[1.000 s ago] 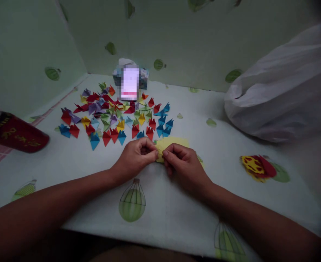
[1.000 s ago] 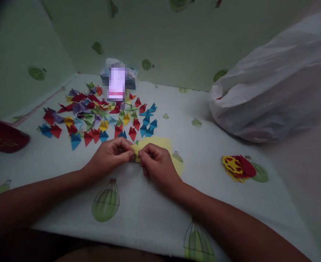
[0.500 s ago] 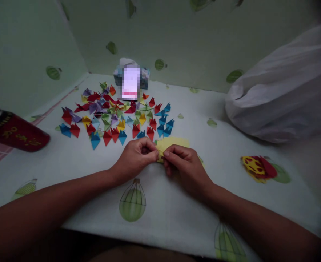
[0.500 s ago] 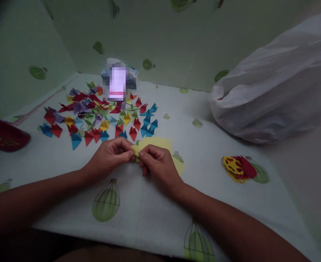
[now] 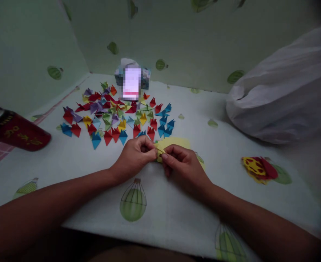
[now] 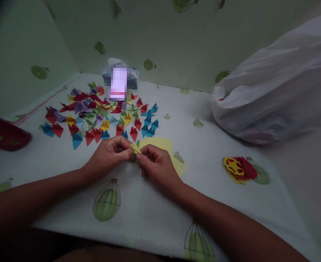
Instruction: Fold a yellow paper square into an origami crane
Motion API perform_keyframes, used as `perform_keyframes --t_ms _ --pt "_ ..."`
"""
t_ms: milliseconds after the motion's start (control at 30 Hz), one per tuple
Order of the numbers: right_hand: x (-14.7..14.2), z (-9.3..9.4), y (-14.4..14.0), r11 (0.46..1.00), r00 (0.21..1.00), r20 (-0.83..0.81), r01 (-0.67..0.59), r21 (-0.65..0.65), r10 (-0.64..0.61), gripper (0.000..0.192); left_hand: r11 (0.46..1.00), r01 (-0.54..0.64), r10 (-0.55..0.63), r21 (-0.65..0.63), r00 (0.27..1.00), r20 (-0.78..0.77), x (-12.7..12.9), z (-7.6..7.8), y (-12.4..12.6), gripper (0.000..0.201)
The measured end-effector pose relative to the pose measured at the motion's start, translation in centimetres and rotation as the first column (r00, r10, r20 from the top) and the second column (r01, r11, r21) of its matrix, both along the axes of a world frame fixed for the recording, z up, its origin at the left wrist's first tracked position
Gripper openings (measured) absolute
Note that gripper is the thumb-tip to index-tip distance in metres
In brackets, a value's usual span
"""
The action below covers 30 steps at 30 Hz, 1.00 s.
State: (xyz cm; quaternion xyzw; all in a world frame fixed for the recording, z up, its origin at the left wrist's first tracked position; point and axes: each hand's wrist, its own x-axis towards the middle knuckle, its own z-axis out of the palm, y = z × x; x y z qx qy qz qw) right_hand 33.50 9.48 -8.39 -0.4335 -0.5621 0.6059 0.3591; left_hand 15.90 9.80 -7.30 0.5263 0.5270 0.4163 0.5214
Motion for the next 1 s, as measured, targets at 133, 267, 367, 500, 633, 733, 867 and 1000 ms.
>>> perform_keyframes --t_ms 133,267,367,500,633,733,867,1000 --pt "-0.08 -0.13 0.09 1.0 1.0 0.019 0.009 0.014 -0.009 0.021 0.999 -0.004 0.005 -0.041 1.0 0.015 -0.07 0.07 0.06 0.015" --pt "-0.14 -0.06 0.05 0.999 0.999 0.042 0.033 0.024 -0.034 0.022 0.998 -0.003 0.005 -0.068 1.0 0.015 -0.08 0.03 0.11 0.013" --pt "-0.2 0.0 0.0 0.999 0.998 0.037 0.049 0.007 -0.049 0.023 0.998 0.006 -0.003 -0.07 0.999 0.032 -0.02 0.0 0.09 0.013" --pt "-0.16 -0.15 0.01 0.998 0.999 0.008 0.051 -0.032 -0.051 0.024 0.998 0.016 -0.012 -0.064 0.998 0.065 0.08 0.04 0.01 0.012" --pt "-0.02 -0.36 0.16 0.998 0.998 -0.058 0.013 -0.068 -0.017 0.023 0.997 -0.012 0.017 -0.074 0.998 0.06 0.06 0.11 0.04 0.011" --pt "-0.03 -0.29 0.19 0.997 0.997 -0.078 -0.01 -0.073 0.005 0.02 0.995 -0.045 0.051 -0.087 0.997 0.062 0.01 0.07 0.21 0.012" --pt "-0.19 -0.01 0.03 0.998 0.999 -0.027 -0.028 -0.051 0.027 0.02 0.992 -0.061 0.068 -0.108 0.996 0.059 0.02 0.05 0.35 0.012" --pt "-0.29 -0.03 -0.04 0.999 1.0 0.002 -0.007 -0.052 0.007 0.022 0.992 -0.048 0.056 -0.116 0.997 0.061 0.06 0.23 0.23 0.011"
